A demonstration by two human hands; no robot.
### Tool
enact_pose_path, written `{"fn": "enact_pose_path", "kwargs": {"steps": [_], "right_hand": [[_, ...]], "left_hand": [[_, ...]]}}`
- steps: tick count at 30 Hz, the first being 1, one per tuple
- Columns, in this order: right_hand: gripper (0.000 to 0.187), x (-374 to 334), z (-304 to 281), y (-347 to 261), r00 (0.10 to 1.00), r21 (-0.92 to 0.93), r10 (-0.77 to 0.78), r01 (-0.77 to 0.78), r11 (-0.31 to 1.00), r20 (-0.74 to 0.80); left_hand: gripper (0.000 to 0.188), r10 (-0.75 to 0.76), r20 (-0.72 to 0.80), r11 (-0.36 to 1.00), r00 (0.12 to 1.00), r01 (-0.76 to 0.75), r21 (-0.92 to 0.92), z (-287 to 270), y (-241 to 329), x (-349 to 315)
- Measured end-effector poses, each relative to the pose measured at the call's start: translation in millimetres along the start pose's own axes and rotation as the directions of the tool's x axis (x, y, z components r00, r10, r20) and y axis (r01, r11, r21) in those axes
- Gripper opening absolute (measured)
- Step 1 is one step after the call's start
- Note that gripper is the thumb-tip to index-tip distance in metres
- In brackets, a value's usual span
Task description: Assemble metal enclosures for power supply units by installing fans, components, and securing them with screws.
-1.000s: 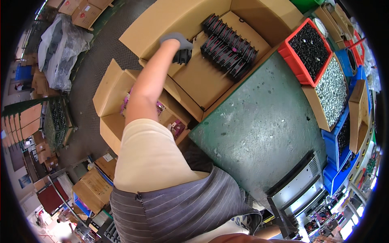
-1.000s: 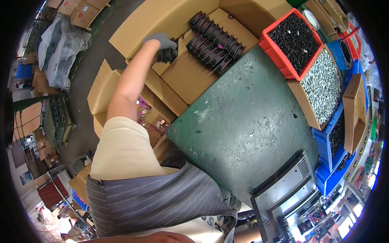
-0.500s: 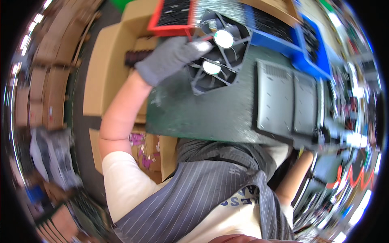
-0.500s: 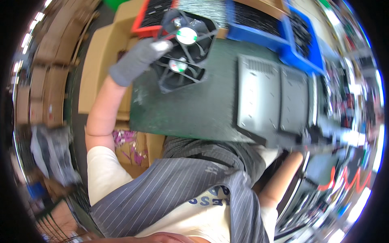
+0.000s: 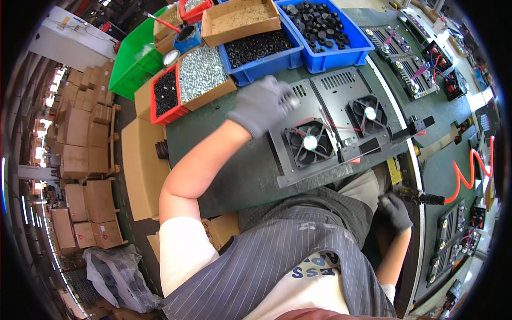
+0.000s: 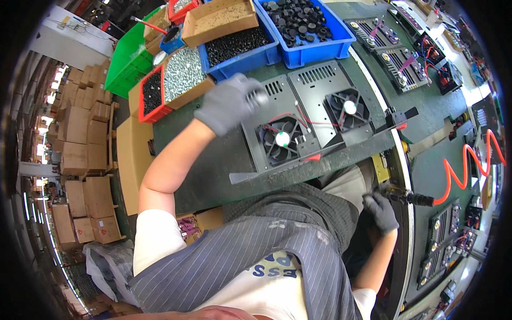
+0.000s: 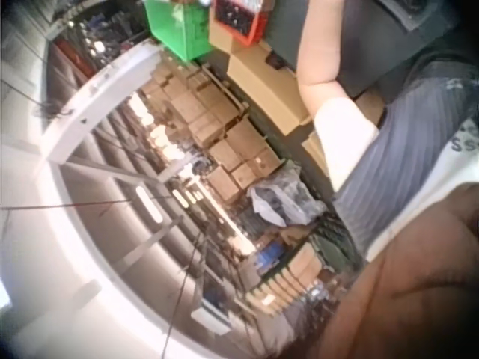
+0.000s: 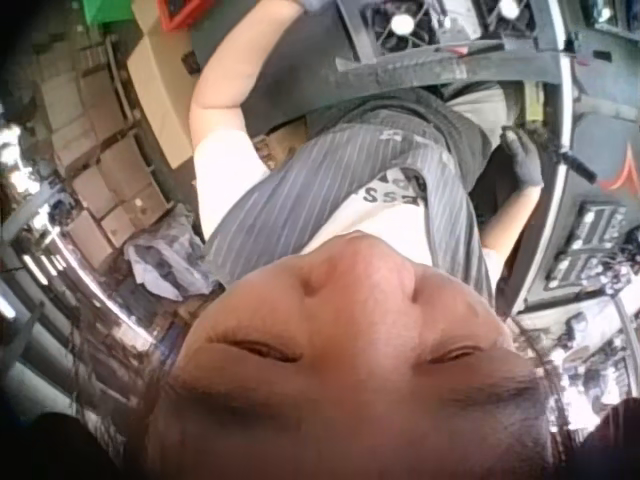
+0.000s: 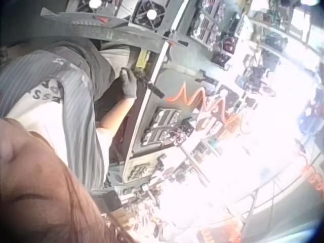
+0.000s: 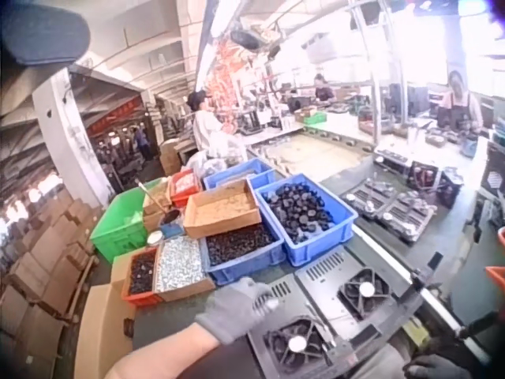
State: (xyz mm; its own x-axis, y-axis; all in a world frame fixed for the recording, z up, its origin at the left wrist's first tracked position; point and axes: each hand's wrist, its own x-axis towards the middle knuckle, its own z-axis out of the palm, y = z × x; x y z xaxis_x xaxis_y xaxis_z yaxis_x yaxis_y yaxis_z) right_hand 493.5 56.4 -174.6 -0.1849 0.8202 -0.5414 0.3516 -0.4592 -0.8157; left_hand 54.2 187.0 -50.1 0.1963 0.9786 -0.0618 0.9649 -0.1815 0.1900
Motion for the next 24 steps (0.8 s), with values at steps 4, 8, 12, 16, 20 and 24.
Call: {"fn": "enact_pose_path", "kwargs": {"steps": [4, 8, 12, 16, 20, 24], "right_hand": [[0.029, -12.5, -31.5, 29.9, 0.989, -0.141, 0.141, -0.134, 0.981, 0.042], [0.028, -19.7, -46.6, 10.2, 0.987, -0.073, 0.157, -0.158, 0.985, -0.015], [0.023, -30.4, -61.5, -1.9, 0.984, 0.065, 0.179, -0.178, 0.982, -0.006], [0.021, -49.9, -69.4, -31.3, 0.946, 0.097, 0.273, -0.26, 0.961, -0.173], [0.029, -56.0, -110.9, -7.6, 0.841, 0.164, 0.075, 0.016, 0.986, -0.536], [0.034, -39.1, -92.0, -83.9, 0.92, 0.225, 0.162, -0.083, 0.971, -0.357]], "left_hand": [[0.029, -0.071, -0.237, 0.997, 0.969, 0.065, -0.032, -42.0, -42.5, 64.1], [0.041, 0.023, -0.081, 0.994, 0.996, -0.032, -0.105, -34.9, -82.2, 127.2], [0.056, -0.128, 0.071, 0.991, 0.989, 0.125, 0.047, -14.2, -76.7, 154.8], [0.055, -0.182, 0.212, 0.983, 0.96, 0.175, 0.05, -20.4, -81.2, 154.5], [0.053, -0.191, 0.469, 0.964, 0.862, 0.254, -0.075, -40.4, -74.7, 147.3], [0.035, -0.242, 0.524, 0.878, 0.817, 0.414, -0.24, -33.3, -96.4, 146.7]]}}
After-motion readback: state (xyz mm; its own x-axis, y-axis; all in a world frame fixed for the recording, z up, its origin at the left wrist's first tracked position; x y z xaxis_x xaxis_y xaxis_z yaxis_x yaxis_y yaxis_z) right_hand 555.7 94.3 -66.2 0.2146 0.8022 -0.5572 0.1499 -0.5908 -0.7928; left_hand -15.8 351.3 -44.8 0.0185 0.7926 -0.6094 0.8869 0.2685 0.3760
